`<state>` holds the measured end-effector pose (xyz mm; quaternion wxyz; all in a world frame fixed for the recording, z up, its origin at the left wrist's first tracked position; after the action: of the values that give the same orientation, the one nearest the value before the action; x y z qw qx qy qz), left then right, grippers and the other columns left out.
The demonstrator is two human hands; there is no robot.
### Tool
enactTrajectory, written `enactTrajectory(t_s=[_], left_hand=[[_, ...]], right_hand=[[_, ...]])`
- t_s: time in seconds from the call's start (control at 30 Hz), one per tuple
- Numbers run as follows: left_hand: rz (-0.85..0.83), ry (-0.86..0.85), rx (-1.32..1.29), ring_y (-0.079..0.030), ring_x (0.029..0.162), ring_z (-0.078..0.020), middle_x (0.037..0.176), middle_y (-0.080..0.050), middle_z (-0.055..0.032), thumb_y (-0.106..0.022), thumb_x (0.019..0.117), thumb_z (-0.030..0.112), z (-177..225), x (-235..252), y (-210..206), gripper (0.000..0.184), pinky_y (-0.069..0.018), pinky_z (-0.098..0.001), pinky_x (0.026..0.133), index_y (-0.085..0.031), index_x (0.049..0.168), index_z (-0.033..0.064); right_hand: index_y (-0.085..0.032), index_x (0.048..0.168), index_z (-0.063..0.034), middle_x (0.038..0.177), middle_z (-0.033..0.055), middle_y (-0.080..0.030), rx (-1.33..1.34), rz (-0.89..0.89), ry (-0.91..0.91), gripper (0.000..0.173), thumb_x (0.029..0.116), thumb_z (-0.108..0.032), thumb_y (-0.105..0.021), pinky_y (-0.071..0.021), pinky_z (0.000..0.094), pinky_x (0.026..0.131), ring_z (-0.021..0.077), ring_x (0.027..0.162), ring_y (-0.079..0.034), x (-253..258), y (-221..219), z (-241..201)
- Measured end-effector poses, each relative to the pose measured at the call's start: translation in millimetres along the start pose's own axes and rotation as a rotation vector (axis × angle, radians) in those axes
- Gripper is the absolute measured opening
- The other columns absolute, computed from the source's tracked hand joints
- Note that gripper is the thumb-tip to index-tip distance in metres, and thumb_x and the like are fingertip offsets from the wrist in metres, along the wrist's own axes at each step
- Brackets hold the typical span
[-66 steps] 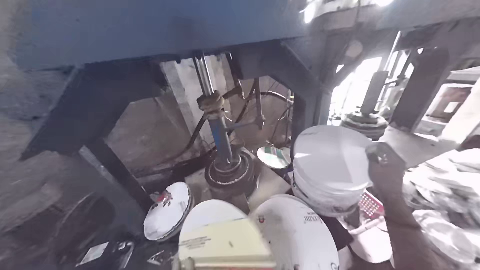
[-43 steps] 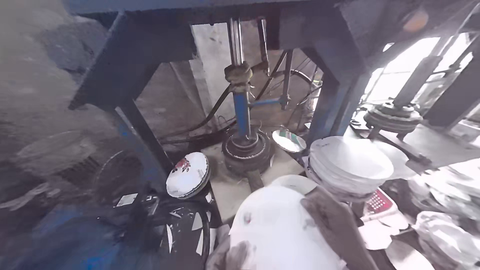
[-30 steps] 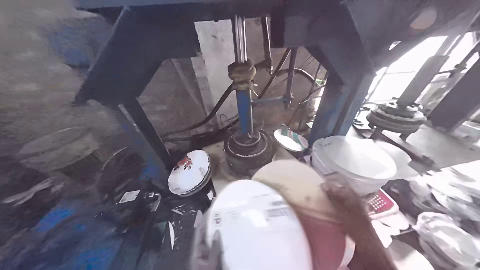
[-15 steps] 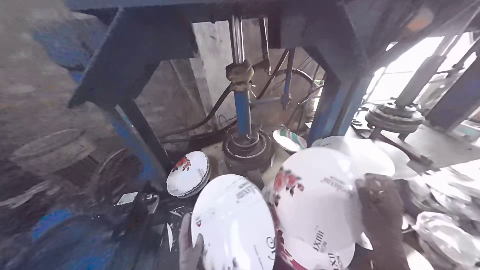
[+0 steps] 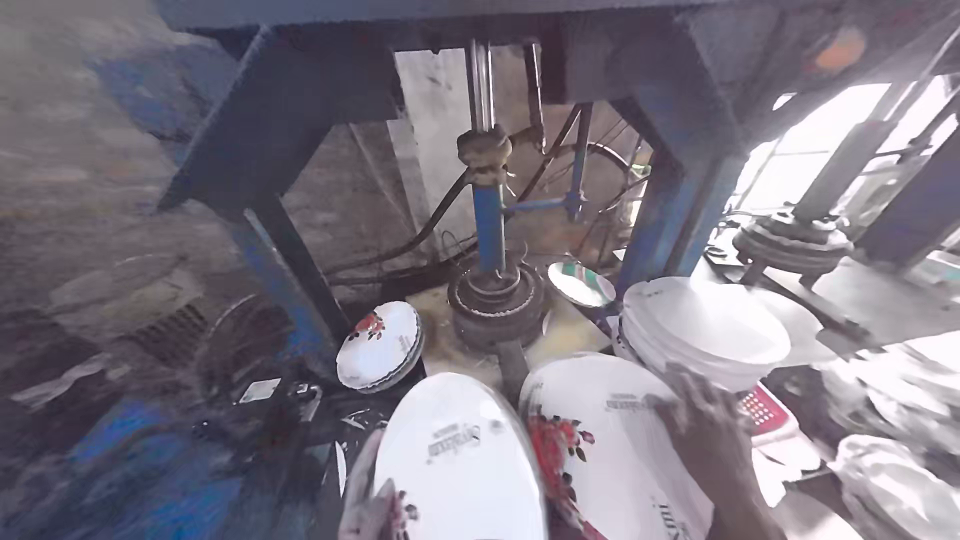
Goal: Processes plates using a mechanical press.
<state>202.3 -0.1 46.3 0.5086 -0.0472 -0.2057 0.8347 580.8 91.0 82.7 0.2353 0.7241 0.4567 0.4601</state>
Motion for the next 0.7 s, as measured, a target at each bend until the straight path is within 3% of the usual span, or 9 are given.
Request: enactTrajectory(t_s=[0.07, 0.13, 0.2, 0.3, 0.37, 0.43, 0.5, 0.6, 0.7], left_hand=[[-0.015, -0.034, -0.031, -0.066, 0.086, 0.0078, 0.121, -0.065, 0.0128, -0.029, 0.0985, 0.0, 6.7, 3.2, 1.8, 0.052, -0.0564, -0.0132, 0.071, -0.033, 0.15, 0.007], [-0.048, -0.026, -0.078, -0.069, 0.086, 0.0038, 0.119, -0.069, 0.0111, -0.029, 0.0989, -0.003, 8.5, -3.1, -17.7, 0.052, -0.0594, -0.0172, 0.072, -0.036, 0.149, 0.0059], [-0.09, 0.006, -0.017, -0.069, 0.076, 0.0009, 0.112, -0.07, 0.0064, -0.035, 0.0995, -0.006, 7.2, -12.7, -51.6, 0.051, -0.0608, -0.0197, 0.067, -0.034, 0.15, 0.0003], [-0.116, -0.056, 0.1, -0.065, 0.073, 0.0016, 0.12, -0.065, -0.0038, -0.043, 0.0972, -0.007, 2.6, -20.2, -87.0, 0.051, -0.0575, -0.018, 0.064, -0.038, 0.148, -0.0079], [-0.108, -0.135, 0.107, -0.064, 0.074, 0.0025, 0.126, -0.062, -0.0072, -0.045, 0.0959, -0.006, 0.8, -18.3, -96.1, 0.051, -0.0565, -0.0168, 0.064, -0.038, 0.147, -0.01], [-0.09, -0.187, 0.06, -0.064, 0.075, 0.0022, 0.116, -0.063, -0.0029, -0.046, 0.0916, -0.006, -0.5, -20.0, -100.7, 0.048, -0.0568, -0.0167, 0.063, -0.041, 0.139, -0.0082], [-0.114, -0.272, 0.002, -0.066, 0.089, 0.0025, 0.116, -0.065, 0.0056, -0.046, 0.0927, -0.004, -2.1, -24.0, -102.1, 0.041, -0.0571, -0.0179, 0.076, -0.049, 0.133, 0.0005], [-0.31, -0.346, 0.037, -0.062, 0.113, 0.0031, 0.134, -0.061, 0.0149, -0.052, 0.1041, 0.025, 5.4, -24.3, -101.6, 0.039, -0.0532, -0.0198, 0.096, -0.049, 0.142, 0.0193], [-0.169, -0.47, 0.272, -0.056, 0.125, -0.007, 0.142, -0.054, -0.0084, -0.048, 0.1022, 0.054, 29.9, 22.7, -59.3, 0.076, -0.0509, -0.0283, 0.102, -0.038, 0.147, -0.0064]], right_hand=[[-0.063, 0.118, 0.012, 0.112, 0.0295, -0.067, 0.168, 0.224, 0.057, 0.033, 0.0953, -0.012, -0.062, -0.0534, 0.0548, 0.088, 0.0394, 0.101, -0.067, 0.4, 18.4, -10.1], [-0.06, 0.114, 0.0104, 0.105, 0.0118, -0.066, 0.451, 0.252, 0.125, 0.027, 0.1007, -0.013, -0.053, -0.0536, 0.021, 0.085, 0.0048, 0.094, -0.064, -2.6, 26.9, -26.2], [-0.064, 0.111, 0.0033, 0.102, -0.0031, -0.068, 0.784, 0.132, 0.148, 0.022, 0.1021, -0.01, -0.049, -0.0523, 0.013, 0.084, -0.0063, 0.092, -0.062, -5.7, 19.2, -51.2], [-0.058, 0.136, -0.0006, 0.13, -0.0022, -0.065, 0.921, -0.232, 0.095, 0.042, 0.1099, -0.026, -0.037, -0.0492, 0.0185, 0.102, -0.0042, 0.117, -0.059, -17.7, 8.3, -78.1], [-0.049, 0.144, 0.0078, 0.145, 0.0111, -0.057, 0.886, -0.217, 0.102, 0.044, 0.1091, -0.015, -0.036, -0.0425, 0.0195, 0.11, -0.0003, 0.13, -0.053, -28.3, 13.4, -90.1], [-0.057, 0.129, 0.0167, 0.131, 0.0152, -0.065, 0.791, 0.064, 0.161, 0.036, 0.1047, -0.006, -0.044, -0.0444, 0.0153, 0.106, -0.0036, 0.122, -0.057, -42.1, 18.8, -96.3], [-0.061, 0.115, 0.0141, 0.113, 0.0079, -0.068, 0.665, 0.232, 0.205, 0.03, 0.1043, -0.01, -0.049, -0.0465, 0.0108, 0.097, -0.0097, 0.108, -0.058, -43.7, 21.9, -91.5], [-0.066, 0.119, 0.0062, 0.099, 0.0009, -0.073, 0.779, 0.11, 0.075, 0.026, 0.0975, -0.006, -0.057, -0.055, 0.0152, 0.077, -0.0055, 0.083, -0.065, -29.5, 31.4, -69.8], [-0.068, 0.119, -0.0114, 0.105, -0.013, -0.075, 1.095, 0.061, -0.045, 0.025, 0.1046, -0.005, -0.049, -0.0576, 0.0181, 0.087, -0.0036, 0.095, -0.069, -15.4, 51.6, -24.1]])
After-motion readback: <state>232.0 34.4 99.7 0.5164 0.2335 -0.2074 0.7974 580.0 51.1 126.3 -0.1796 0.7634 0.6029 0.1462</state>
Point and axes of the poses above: each hand's wrist, its own x-axis towards the middle knuckle, its own y-axis out of the back of the hand, z = x × y, the point moved 4 cm from there along x, towards the middle knuckle
